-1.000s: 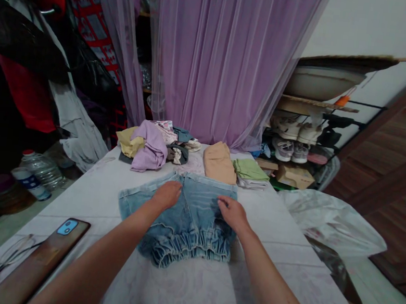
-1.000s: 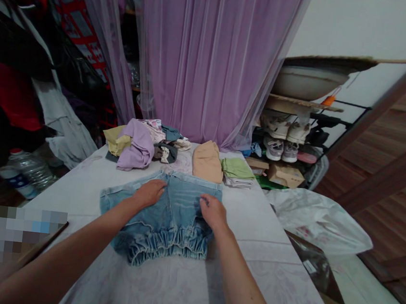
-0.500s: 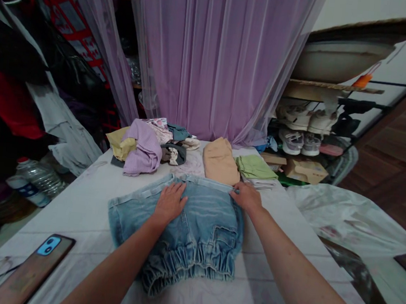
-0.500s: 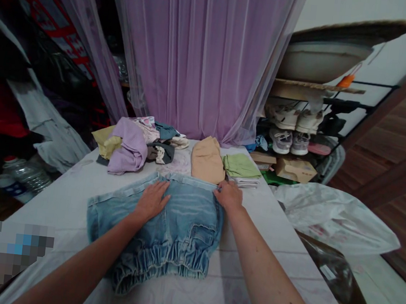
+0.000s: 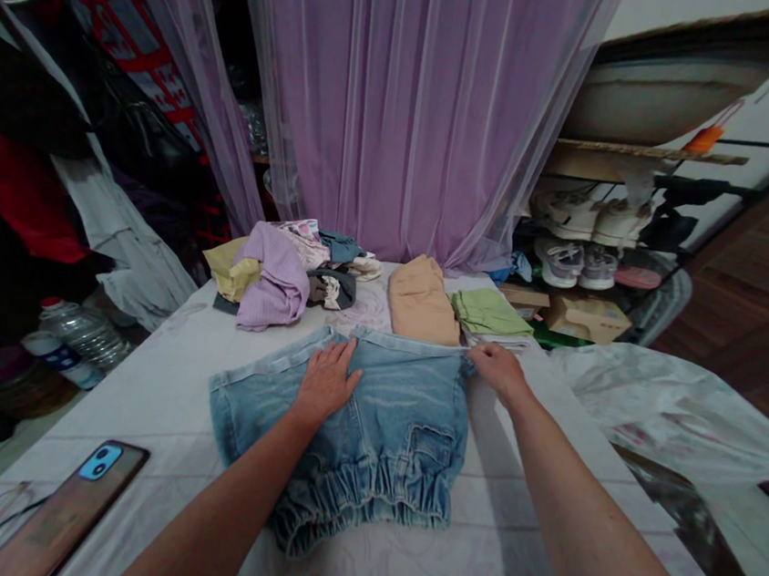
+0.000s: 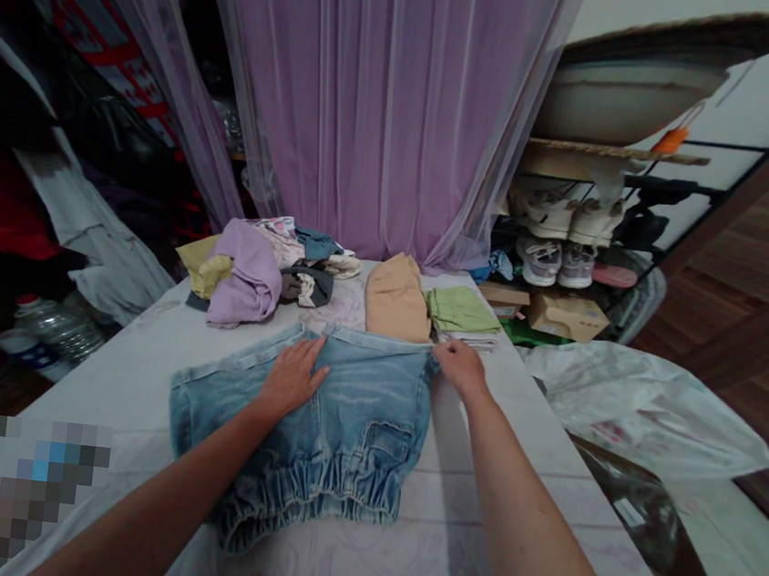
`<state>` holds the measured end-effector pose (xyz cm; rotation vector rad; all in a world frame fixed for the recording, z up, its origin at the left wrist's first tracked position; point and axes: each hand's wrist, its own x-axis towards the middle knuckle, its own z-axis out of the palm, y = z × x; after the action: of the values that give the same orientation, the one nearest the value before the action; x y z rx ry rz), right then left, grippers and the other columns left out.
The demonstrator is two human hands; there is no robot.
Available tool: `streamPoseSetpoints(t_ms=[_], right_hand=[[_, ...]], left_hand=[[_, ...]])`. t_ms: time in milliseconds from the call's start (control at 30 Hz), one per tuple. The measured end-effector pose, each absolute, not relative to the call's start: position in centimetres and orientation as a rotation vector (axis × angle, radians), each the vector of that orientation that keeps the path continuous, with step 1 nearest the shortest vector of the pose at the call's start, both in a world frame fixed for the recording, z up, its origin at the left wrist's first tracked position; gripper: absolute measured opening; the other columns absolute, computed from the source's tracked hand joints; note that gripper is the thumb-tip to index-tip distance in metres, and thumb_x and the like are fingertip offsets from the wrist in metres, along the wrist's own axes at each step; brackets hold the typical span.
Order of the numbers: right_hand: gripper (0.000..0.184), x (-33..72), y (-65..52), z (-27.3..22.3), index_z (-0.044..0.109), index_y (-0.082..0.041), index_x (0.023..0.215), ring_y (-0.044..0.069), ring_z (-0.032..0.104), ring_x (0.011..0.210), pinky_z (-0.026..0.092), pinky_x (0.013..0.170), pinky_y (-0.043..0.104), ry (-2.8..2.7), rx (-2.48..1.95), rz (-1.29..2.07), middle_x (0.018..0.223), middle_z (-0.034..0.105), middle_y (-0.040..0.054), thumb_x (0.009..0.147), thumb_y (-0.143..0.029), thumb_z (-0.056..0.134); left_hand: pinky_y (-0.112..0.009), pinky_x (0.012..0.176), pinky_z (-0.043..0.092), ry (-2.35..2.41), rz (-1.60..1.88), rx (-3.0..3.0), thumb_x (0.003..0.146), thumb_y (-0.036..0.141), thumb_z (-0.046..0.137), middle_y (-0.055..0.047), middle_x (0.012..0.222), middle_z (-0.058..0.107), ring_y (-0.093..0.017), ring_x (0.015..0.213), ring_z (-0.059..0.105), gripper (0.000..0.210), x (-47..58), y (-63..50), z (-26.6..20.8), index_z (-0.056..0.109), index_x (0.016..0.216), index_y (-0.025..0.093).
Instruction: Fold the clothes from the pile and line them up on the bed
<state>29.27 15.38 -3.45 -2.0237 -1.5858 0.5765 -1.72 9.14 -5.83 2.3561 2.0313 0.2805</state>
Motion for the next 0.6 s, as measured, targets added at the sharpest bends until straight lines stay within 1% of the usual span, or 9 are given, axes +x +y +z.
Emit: streamPoseSetpoints(t_ms=[67, 133, 167, 267, 300, 367, 433, 500, 600], right_hand=[[0.012, 29.8, 15.3, -4.2, 0.065, -0.018, 0.071, 0.014, 0.057, 0.061, 0.041, 0.054, 0.021, -1.362, -1.986, 0.789, 0.061, 0.062, -0.0008, 0.074, -0.027, 0.059], [0.01, 29.6, 14.9, -4.8, 0.066, -0.017, 0.076, 0.012, 0.056, 0.055, 0.042, 0.05, 0.021, -1.25, -1.957, 0.895, 0.061, 0.061, -0.0012, 0.072, -0.025, 0.061], [0.014, 29.3, 14.7, -5.1, 0.067, -0.017, 0.082, 0.012, 0.056, 0.054, 0.043, 0.05, 0.021, -1.231, -1.943, 0.91, 0.064, 0.063, -0.0007, 0.072, -0.026, 0.061], [0.038, 28.5, 13.8, -5.4, 0.064, -0.018, 0.11, 0.014, 0.062, 0.061, 0.047, 0.052, 0.022, -1.172, -1.876, 0.929, 0.077, 0.068, 0.0016, 0.076, -0.033, 0.062], [0.045, 28.3, 13.5, -5.5, 0.061, -0.018, 0.117, 0.015, 0.063, 0.063, 0.047, 0.052, 0.022, -1.144, -1.847, 0.941, 0.08, 0.069, 0.0023, 0.076, -0.036, 0.063], [0.053, 28.1, 13.1, -5.7, 0.058, -0.018, 0.123, 0.016, 0.065, 0.067, 0.047, 0.051, 0.022, -1.099, -1.805, 0.959, 0.082, 0.069, 0.0035, 0.076, -0.041, 0.064], [0.054, 28.2, 13.0, -6.0, 0.06, -0.017, 0.121, 0.017, 0.066, 0.069, 0.045, 0.05, 0.022, -1.111, -1.799, 0.942, 0.082, 0.069, 0.004, 0.076, -0.046, 0.063], [0.048, 28.4, 13.4, -6.3, 0.065, -0.018, 0.112, 0.017, 0.065, 0.068, 0.044, 0.052, 0.023, -1.194, -1.825, 0.887, 0.081, 0.069, 0.0038, 0.076, -0.049, 0.062], [0.038, 28.8, 14.3, -6.6, 0.07, -0.019, 0.088, 0.017, 0.063, 0.063, 0.044, 0.056, 0.025, -1.335, -1.868, 0.823, 0.074, 0.069, 0.0031, 0.075, -0.054, 0.061]], left_hand=[[-0.049, 0.116, 0.028, 2.046, 0.243, 2.361, 0.097, 0.043, 0.036, -0.01, 0.151, 0.044, -0.028, 0.141, 0.035, 0.058, -1.6, 9.1, -5.8, 0.032, 0.151, 0.022], [-0.049, 0.116, 0.027, 2.058, 0.194, 2.36, 0.097, 0.044, 0.036, -0.008, 0.152, 0.042, -0.028, 0.142, 0.033, 0.055, -1.5, 9.1, -5.8, 0.036, 0.149, 0.026], [-0.05, 0.116, 0.026, 2.062, 0.174, 2.356, 0.098, 0.045, 0.035, -0.008, 0.153, 0.041, -0.028, 0.143, 0.033, 0.054, -1.4, 9.1, -5.8, 0.037, 0.149, 0.027], [-0.051, 0.113, 0.029, 2.076, 0.147, 2.34, 0.096, 0.048, 0.038, -0.009, 0.152, 0.042, -0.03, 0.141, 0.034, 0.054, -1.1, 9.4, -5.2, 0.041, 0.147, 0.027], [-0.051, 0.11, 0.032, 2.081, 0.151, 2.334, 0.096, 0.049, 0.039, -0.009, 0.15, 0.045, -0.031, 0.138, 0.037, 0.053, -1.0, 9.6, -4.8, 0.045, 0.144, 0.028], [-0.049, 0.104, 0.039, 2.086, 0.166, 2.313, 0.096, 0.047, 0.038, -0.01, 0.139, 0.056, -0.031, 0.129, 0.048, 0.046, -1.0, 10.3, -3.7, 0.057, 0.133, 0.027], [-0.043, 0.098, 0.043, 2.104, 0.194, 2.273, 0.098, 0.041, 0.034, -0.012, 0.122, 0.066, -0.028, 0.116, 0.057, 0.043, -1.2, 11.4, -2.5, 0.067, 0.119, 0.022], [-0.037, 0.096, 0.044, 2.117, 0.2, 2.231, 0.098, 0.036, 0.033, -0.013, 0.114, 0.069, -0.025, 0.109, 0.06, 0.043, -1.5, 12.7, -1.5, 0.069, 0.111, 0.017], [-0.034, 0.096, 0.044, 2.095, 0.152, 2.209, 0.096, 0.038, 0.04, -0.013, 0.121, 0.067, -0.025, 0.113, 0.059, 0.042, -1.9, 14.7, -0.7, 0.061, 0.125, 0.017]])
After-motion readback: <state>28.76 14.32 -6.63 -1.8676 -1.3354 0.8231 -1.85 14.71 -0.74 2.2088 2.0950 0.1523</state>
